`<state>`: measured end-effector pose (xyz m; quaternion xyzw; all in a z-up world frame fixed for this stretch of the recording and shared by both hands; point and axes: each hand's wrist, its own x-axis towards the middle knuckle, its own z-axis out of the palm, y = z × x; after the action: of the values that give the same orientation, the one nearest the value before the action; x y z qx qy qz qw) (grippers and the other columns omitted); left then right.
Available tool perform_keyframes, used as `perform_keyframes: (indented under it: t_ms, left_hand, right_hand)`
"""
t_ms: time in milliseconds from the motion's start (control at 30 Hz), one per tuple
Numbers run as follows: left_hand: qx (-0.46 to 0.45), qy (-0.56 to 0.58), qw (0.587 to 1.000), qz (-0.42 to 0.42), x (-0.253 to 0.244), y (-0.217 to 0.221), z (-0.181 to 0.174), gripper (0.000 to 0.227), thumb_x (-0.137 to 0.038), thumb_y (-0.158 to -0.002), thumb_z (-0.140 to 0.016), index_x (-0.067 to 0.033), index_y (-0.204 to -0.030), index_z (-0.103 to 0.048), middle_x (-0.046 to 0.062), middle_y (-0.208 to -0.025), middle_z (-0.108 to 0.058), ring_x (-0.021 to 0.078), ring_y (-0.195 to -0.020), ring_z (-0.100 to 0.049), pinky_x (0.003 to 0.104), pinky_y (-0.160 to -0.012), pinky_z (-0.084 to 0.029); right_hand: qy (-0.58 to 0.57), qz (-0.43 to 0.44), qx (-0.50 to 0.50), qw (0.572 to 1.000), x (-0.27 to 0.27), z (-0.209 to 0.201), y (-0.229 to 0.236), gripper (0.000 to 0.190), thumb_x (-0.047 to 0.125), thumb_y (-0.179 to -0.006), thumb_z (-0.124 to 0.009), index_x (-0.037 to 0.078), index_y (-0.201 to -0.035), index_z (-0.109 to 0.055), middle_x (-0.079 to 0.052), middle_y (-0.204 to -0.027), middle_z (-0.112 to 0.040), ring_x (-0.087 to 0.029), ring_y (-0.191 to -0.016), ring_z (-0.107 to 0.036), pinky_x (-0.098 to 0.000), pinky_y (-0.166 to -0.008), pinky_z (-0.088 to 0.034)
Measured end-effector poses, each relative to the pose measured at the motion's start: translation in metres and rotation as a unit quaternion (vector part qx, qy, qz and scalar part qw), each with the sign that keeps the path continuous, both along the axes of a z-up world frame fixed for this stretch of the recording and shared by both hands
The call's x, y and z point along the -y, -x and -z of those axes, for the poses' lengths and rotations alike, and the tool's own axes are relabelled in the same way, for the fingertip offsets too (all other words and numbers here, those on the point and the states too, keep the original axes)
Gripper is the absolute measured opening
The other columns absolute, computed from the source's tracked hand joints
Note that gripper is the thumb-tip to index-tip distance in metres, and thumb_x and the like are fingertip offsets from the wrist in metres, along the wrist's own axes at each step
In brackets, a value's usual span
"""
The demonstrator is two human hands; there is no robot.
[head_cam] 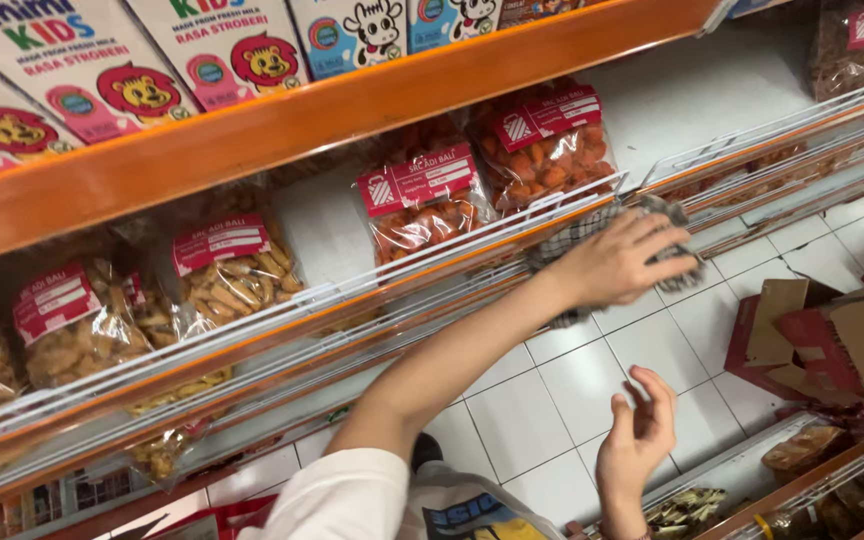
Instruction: The person sprays a cleaning solution onto a cloth and wipes the orange edges of a refrigerated display shelf. They then pick up small pink cartons from a cardboard box, wipe them with the cloth, and use a handheld barcode scanner on them before placing them on the shelf.
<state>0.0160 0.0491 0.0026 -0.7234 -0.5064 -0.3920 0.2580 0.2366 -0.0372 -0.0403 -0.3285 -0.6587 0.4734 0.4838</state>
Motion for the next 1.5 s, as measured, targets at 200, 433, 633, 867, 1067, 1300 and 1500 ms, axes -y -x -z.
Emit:
perform_keyframes:
  t_ms: [200,433,633,867,1067,1300,1500]
  left_hand:
    - [0.108,-0.008,0.989,0.098,0.070,-0.061,-0.012,0.053,-0.006,-0.083,-0.070,-0.0206,-0.133,-0.064,0.011,-0.141,-0.053,0.0317,-0.134,-0.051,0.043,-0.111,-0.045]
    - [0.259,0.113,0.958,-0.055,0.229,-0.063,-0.009,0.068,-0.019,-0.079,-0.079,-0.0168,-0.143,-0.056,0.015,-0.137,-0.052,0.0344,-0.135,-0.051,0.049,-0.120,-0.042]
    - [0.336,0.108,0.911,-0.214,0.329,-0.061,-0.004,0.060,-0.035,-0.091,-0.074,-0.0045,-0.135,-0.048,0.013,-0.138,-0.056,0.0357,-0.152,-0.046,0.064,-0.134,-0.020]
    - [0.350,0.090,0.825,-0.435,0.451,-0.091,-0.026,0.067,-0.056,-0.082,-0.074,-0.0152,-0.133,-0.061,0.008,-0.149,-0.058,0.0382,-0.159,-0.031,0.071,-0.121,0.004]
    - [0.379,-0.008,0.703,-0.602,0.560,-0.132,-0.024,0.049,-0.044,-0.092,-0.070,-0.0174,-0.132,-0.062,0.014,-0.152,-0.050,0.0352,-0.157,-0.031,0.067,-0.124,-0.004]
    - [0.415,-0.040,0.455,-0.787,0.713,-0.176,0.014,0.040,-0.030,-0.092,-0.070,-0.0150,-0.128,-0.063,0.012,-0.131,-0.057,0.0318,-0.132,-0.052,0.055,-0.116,-0.028]
    - [0.486,0.089,0.330,-0.805,0.835,-0.178,0.068,0.054,-0.030,-0.085,-0.073,-0.0165,-0.135,-0.057,0.016,-0.130,-0.053,0.0361,-0.122,-0.056,0.058,-0.101,-0.042]
  right_hand:
    - [0.508,-0.117,-0.220,0.825,-0.006,-0.008,0.028,0.062,0.048,-0.086,-0.040,0.016,-0.138,-0.051,-0.006,-0.134,-0.059,-0.028,-0.122,-0.059,-0.0544,-0.102,-0.045]
    - [0.460,-0.258,-0.262,0.808,0.005,0.038,0.053,0.067,0.060,-0.100,-0.045,0.009,-0.145,-0.047,-0.011,-0.144,-0.055,-0.029,-0.133,-0.053,-0.0480,-0.116,-0.039]
    - [0.441,-0.477,-0.112,0.752,0.058,0.093,0.097,0.072,0.054,-0.092,-0.055,0.005,-0.145,-0.050,-0.012,-0.143,-0.059,-0.030,-0.134,-0.054,-0.0464,-0.114,-0.042]
    - [0.517,-0.585,0.072,0.621,0.144,0.100,0.156,0.057,0.045,-0.098,-0.053,0.004,-0.137,-0.055,-0.016,-0.132,-0.063,-0.034,-0.121,-0.060,-0.0509,-0.104,-0.047]
    - [0.479,-0.651,0.154,0.568,0.249,0.071,0.195,0.056,0.043,-0.098,-0.049,0.004,-0.137,-0.056,-0.015,-0.133,-0.064,-0.032,-0.121,-0.061,-0.0483,-0.106,-0.047]
    - [0.453,-0.689,0.240,0.513,0.376,0.043,0.203,0.057,0.045,-0.098,-0.046,0.005,-0.137,-0.055,-0.014,-0.133,-0.064,-0.032,-0.120,-0.061,-0.0498,-0.103,-0.048]
    - [0.413,-0.726,0.255,0.487,0.462,0.040,0.199,0.056,0.043,-0.101,-0.045,0.002,-0.139,-0.054,-0.015,-0.135,-0.063,-0.030,-0.122,-0.060,-0.0465,-0.107,-0.047]
